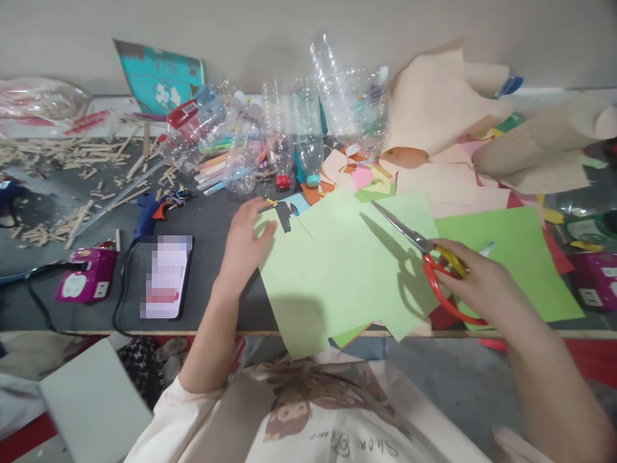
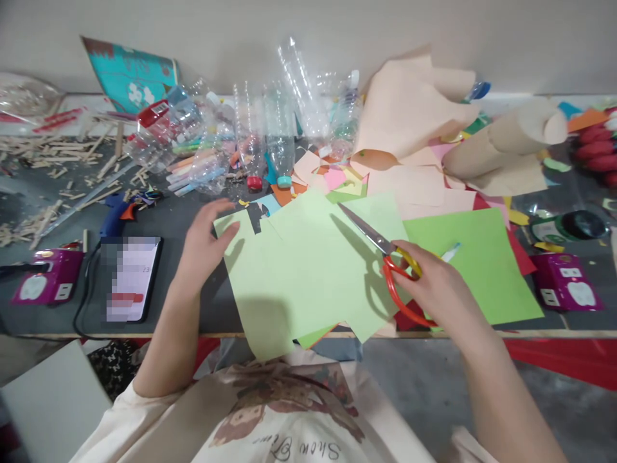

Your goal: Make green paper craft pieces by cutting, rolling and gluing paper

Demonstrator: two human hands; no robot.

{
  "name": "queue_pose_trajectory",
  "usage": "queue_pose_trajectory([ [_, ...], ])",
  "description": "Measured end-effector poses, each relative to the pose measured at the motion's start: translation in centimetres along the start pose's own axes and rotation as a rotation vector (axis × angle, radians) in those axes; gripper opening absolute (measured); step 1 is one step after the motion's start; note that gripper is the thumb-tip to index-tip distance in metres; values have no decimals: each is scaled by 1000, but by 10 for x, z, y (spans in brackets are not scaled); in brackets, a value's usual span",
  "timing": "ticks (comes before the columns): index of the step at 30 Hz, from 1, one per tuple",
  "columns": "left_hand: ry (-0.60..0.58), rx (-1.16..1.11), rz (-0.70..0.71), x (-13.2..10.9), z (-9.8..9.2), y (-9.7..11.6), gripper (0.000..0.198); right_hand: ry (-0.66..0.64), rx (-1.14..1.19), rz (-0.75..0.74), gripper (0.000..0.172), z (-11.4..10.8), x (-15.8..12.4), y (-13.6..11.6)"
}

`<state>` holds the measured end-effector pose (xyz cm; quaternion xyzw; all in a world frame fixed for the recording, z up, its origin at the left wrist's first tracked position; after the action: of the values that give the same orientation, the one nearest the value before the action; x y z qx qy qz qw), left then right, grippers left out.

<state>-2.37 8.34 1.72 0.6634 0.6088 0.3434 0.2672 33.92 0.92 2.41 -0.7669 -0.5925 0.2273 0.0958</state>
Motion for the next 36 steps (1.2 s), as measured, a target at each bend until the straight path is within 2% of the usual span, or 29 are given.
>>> queue_pose_trajectory([
  [3, -254, 152, -11, 1, 19, 23, 29, 42, -224, -31, 40, -6, 28, 2],
  [6, -431, 351, -13, 8, 41, 34, 38, 18, -329, -68, 39, -4, 58, 7],
  [8, -477, 476, 12, 13, 53, 37, 41, 20, -306, -101, 41, -3, 74, 12],
  [10, -470, 568, 23, 18, 61, 38, 39, 73, -293, -166, 44, -5, 81, 16],
  [13, -457, 613, 16, 24, 65, 41, 38, 212, -337, -210, 39, -12, 70, 22],
  [14, -457, 613, 24, 26, 65, 42, 36, 246, -353, -151, 34, -14, 62, 27],
  [15, -457, 607, 32, 28, 65, 44, 34, 274, -342, -23, 30, -16, 52, 33],
  [17, -479, 568, 25, 31, 66, 47, 30, 225, -324, 251, 24, -13, 30, 46],
  [20, -562, 454, -33, 37, 69, 47, 25, 136, -247, 425, 31, 3, 0, 57],
  [22, -580, 357, -27, 39, 68, 46, 23, 179, -171, 460, 30, 12, -15, 58],
  [25, -515, 143, -42, 37, 51, 37, 20, 272, -68, 434, 28, 16, -26, 54],
  [28, -376, -206, -178, 24, 18, 19, 13, 363, 63, 318, 28, 7, -21, 43],
  [31, -203, -522, -357, 3, -15, -3, 16, 399, 99, 114, 26, -5, -2, 25],
  [33, -57, -679, -485, -11, -29, -18, 18, 428, 69, -8, 26, -8, 8, 13],
  [36, 208, -889, -599, -27, -35, -30, 17, 365, 260, 15, 19, 7, 7, 0],
])
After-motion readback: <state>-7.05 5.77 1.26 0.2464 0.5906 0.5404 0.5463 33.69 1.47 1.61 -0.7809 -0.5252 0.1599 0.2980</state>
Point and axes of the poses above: each hand's wrist, its own x-axis towards the middle knuckle, its own z-axis out of the palm, y = z × x, the point moved 3 cm from there along x, towards the middle knuckle, and after that the axes turned 6 degrees about -x, right-handed, at the moved point
